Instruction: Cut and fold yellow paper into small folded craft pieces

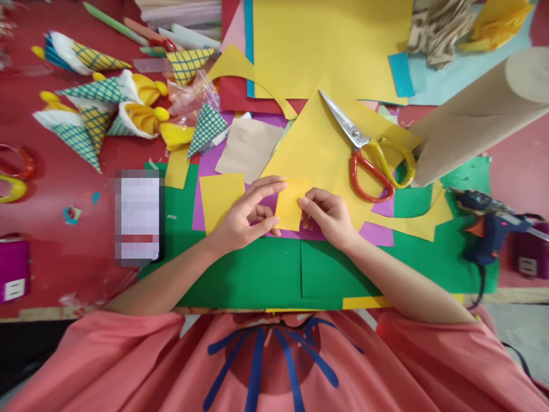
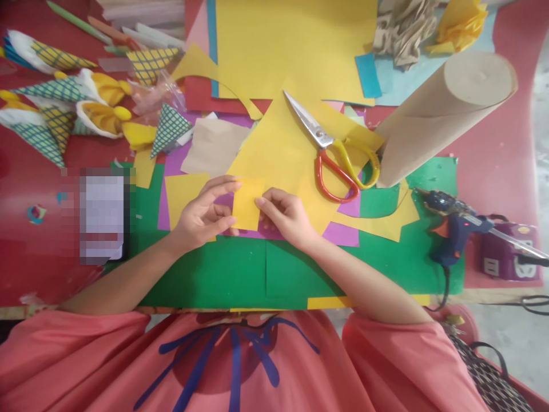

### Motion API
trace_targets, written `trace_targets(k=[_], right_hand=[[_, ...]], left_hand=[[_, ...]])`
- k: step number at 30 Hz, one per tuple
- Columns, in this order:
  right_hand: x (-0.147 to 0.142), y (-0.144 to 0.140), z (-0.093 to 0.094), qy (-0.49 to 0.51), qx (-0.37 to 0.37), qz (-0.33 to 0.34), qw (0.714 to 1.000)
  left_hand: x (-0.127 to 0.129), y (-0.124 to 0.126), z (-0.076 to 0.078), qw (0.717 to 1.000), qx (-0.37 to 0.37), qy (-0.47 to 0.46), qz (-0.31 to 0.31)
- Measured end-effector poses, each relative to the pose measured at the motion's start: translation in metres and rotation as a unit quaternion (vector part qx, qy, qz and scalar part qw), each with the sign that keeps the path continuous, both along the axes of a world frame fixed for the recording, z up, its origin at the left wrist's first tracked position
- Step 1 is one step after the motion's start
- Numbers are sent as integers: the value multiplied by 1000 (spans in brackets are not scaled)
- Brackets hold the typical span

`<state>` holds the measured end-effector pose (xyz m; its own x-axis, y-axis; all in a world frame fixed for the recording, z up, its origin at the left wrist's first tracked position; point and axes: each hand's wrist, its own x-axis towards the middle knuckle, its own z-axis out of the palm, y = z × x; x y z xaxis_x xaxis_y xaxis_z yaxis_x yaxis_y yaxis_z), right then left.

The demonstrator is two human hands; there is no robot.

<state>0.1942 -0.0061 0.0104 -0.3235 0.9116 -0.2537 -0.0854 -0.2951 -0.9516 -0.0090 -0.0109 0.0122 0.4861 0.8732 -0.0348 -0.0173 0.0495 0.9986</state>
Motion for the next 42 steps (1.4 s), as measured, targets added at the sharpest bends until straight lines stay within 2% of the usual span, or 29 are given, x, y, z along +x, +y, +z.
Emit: trace_targets(k=[9,16,27,32,35,42], right_hand=[[4,-1,3,-38,35,44,998],[3,0,2,-30,2,51,998],[6,4,2,-11,-15,59,998],[4,4,4,-6,-29,41,999],[3,3,4,-9,-24,38,999],[3,1,2,-37,10,73,997]], left_hand=[[0,-1,0,1000,10,20,9],[0,-1,0,998,43,52,11],[-1,1,-2,998,34,47,-2],[0,-1,-5,999,23,15,34],[0,-2,-7,998,27,29,49],[-1,0,-11,996,35,46,71]])
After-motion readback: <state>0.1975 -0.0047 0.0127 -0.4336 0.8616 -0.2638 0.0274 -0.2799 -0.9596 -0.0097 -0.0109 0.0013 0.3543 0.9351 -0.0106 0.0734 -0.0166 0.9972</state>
